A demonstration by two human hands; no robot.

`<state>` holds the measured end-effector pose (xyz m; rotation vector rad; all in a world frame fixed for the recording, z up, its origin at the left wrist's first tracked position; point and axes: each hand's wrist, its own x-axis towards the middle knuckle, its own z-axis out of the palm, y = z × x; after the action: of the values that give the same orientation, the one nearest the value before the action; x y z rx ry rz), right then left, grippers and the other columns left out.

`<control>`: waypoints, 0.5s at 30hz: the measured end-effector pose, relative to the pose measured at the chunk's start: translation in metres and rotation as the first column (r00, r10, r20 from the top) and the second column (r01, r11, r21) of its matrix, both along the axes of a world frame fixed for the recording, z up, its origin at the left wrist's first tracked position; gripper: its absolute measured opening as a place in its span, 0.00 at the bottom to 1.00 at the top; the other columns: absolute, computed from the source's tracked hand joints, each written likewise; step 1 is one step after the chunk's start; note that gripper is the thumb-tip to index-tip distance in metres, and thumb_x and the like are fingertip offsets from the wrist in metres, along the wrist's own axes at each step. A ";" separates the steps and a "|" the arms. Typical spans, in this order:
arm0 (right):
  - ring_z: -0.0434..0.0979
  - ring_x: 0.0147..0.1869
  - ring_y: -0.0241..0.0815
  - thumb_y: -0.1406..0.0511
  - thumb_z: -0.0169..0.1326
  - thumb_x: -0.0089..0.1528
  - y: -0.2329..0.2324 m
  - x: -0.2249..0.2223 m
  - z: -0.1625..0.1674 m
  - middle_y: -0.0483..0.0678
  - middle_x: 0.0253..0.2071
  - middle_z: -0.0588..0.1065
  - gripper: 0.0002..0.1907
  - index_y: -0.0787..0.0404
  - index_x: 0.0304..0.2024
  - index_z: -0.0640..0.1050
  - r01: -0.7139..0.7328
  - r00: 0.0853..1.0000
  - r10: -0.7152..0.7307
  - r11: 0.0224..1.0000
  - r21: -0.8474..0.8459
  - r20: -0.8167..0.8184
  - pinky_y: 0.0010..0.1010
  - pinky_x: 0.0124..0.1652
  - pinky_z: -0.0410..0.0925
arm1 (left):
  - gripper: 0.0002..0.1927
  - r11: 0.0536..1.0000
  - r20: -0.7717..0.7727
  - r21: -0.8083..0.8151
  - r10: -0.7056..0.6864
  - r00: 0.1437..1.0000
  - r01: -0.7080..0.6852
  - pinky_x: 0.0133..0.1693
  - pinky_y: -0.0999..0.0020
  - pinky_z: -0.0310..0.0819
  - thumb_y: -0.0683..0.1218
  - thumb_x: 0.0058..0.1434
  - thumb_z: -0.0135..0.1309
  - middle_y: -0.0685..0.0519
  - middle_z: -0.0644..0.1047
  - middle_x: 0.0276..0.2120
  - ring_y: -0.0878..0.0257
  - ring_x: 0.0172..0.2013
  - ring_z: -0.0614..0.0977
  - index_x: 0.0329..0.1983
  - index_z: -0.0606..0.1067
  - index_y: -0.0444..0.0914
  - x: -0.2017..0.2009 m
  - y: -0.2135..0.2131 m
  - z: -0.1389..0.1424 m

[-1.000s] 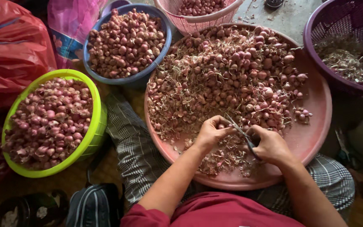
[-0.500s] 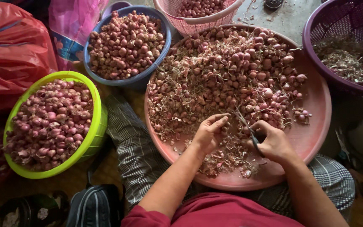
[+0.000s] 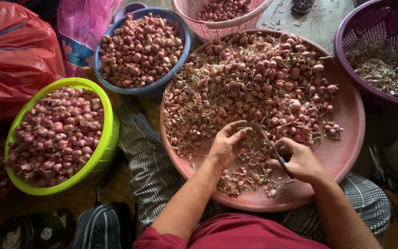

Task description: The person sits on the floor trimming dried roots and stems off shallots with scissors, working one shallot at a time from a large pink tray. Trimmed shallots are placed into a green basket beside them, while untrimmed shallots fill surrounding baskets.

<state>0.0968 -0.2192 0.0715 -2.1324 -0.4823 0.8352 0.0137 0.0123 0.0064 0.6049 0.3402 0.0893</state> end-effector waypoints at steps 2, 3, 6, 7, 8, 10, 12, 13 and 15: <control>0.79 0.36 0.37 0.61 0.72 0.50 -0.003 0.001 -0.006 0.48 0.31 0.80 0.24 0.60 0.46 0.78 -0.031 0.989 0.054 0.987 0.160 -0.140 0.31 0.38 0.72 | 0.13 0.999 -0.010 -0.013 0.052 0.999 -0.052 0.38 0.69 0.81 0.36 0.64 0.58 0.48 0.83 0.43 0.64 0.37 0.84 0.53 0.78 0.35 0.002 0.000 -0.006; 0.79 0.36 0.37 0.62 0.71 0.50 -0.004 0.001 -0.009 0.48 0.31 0.81 0.24 0.61 0.46 0.78 -0.037 0.975 0.088 0.970 0.240 -0.205 0.31 0.37 0.72 | 0.14 0.997 -0.004 -0.037 0.069 0.998 -0.069 0.41 0.70 0.82 0.35 0.64 0.58 0.48 0.83 0.44 0.64 0.40 0.84 0.53 0.78 0.34 0.004 0.001 -0.009; 0.76 0.35 0.34 0.62 0.71 0.51 -0.004 0.000 -0.017 0.46 0.31 0.78 0.23 0.64 0.44 0.77 -0.099 0.979 0.142 0.958 0.268 -0.147 0.29 0.35 0.70 | 0.14 0.994 0.020 -0.051 0.099 0.995 -0.097 0.43 0.71 0.82 0.34 0.65 0.59 0.49 0.83 0.44 0.64 0.41 0.84 0.53 0.78 0.34 0.005 0.001 -0.016; 0.75 0.34 0.34 0.62 0.71 0.51 -0.003 0.000 -0.018 0.46 0.30 0.77 0.23 0.63 0.44 0.77 -0.091 0.981 0.128 0.967 0.238 -0.144 0.30 0.35 0.70 | 0.14 0.994 0.028 -0.045 0.104 0.994 -0.103 0.42 0.70 0.82 0.34 0.65 0.59 0.49 0.83 0.43 0.63 0.40 0.84 0.53 0.78 0.34 0.006 0.001 -0.018; 0.75 0.34 0.34 0.62 0.71 0.51 -0.002 -0.002 -0.019 0.46 0.30 0.77 0.23 0.63 0.44 0.77 -0.083 0.983 0.114 0.975 0.208 -0.142 0.30 0.34 0.70 | 0.13 0.994 0.030 -0.032 0.110 0.994 -0.109 0.40 0.69 0.81 0.34 0.63 0.60 0.50 0.83 0.41 0.64 0.39 0.84 0.50 0.78 0.36 0.005 0.000 -0.020; 0.75 0.32 0.34 0.62 0.71 0.51 0.000 -0.004 -0.019 0.46 0.28 0.77 0.23 0.63 0.43 0.77 -0.071 0.988 0.094 0.981 0.178 -0.124 0.30 0.33 0.70 | 0.12 0.993 0.031 -0.006 0.121 0.992 -0.121 0.34 0.66 0.81 0.35 0.60 0.61 0.52 0.83 0.38 0.64 0.35 0.83 0.45 0.77 0.40 0.003 -0.004 -0.022; 0.76 0.32 0.33 0.62 0.71 0.50 0.003 -0.006 -0.017 0.45 0.27 0.78 0.22 0.62 0.43 0.77 -0.064 0.992 0.082 0.981 0.183 -0.095 0.28 0.32 0.70 | 0.11 0.997 0.034 0.007 0.071 0.997 -0.071 0.30 0.68 0.78 0.36 0.61 0.63 0.53 0.81 0.34 0.65 0.30 0.80 0.44 0.77 0.40 0.000 -0.010 -0.023; 0.75 0.31 0.33 0.62 0.71 0.51 0.004 -0.008 -0.017 0.45 0.27 0.77 0.22 0.62 0.43 0.77 -0.058 0.992 0.075 0.984 0.168 -0.097 0.28 0.31 0.70 | 0.11 0.999 0.035 0.013 0.046 0.998 -0.046 0.28 0.69 0.76 0.36 0.61 0.65 0.53 0.80 0.32 0.66 0.28 0.79 0.44 0.76 0.40 -0.003 -0.015 -0.022; 0.74 0.30 0.33 0.63 0.71 0.51 0.006 -0.009 -0.015 0.46 0.26 0.76 0.21 0.63 0.42 0.77 -0.049 0.993 0.063 0.989 0.138 -0.098 0.29 0.30 0.69 | 0.14 0.995 0.089 0.069 0.066 0.994 -0.072 0.36 0.70 0.79 0.34 0.60 0.66 0.56 0.78 0.32 0.68 0.31 0.79 0.45 0.76 0.39 -0.002 -0.022 -0.020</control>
<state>0.0883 -0.2128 0.0560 -1.9499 -0.5324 0.9122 0.0112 -0.0093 -0.0139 0.6591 0.2745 0.1945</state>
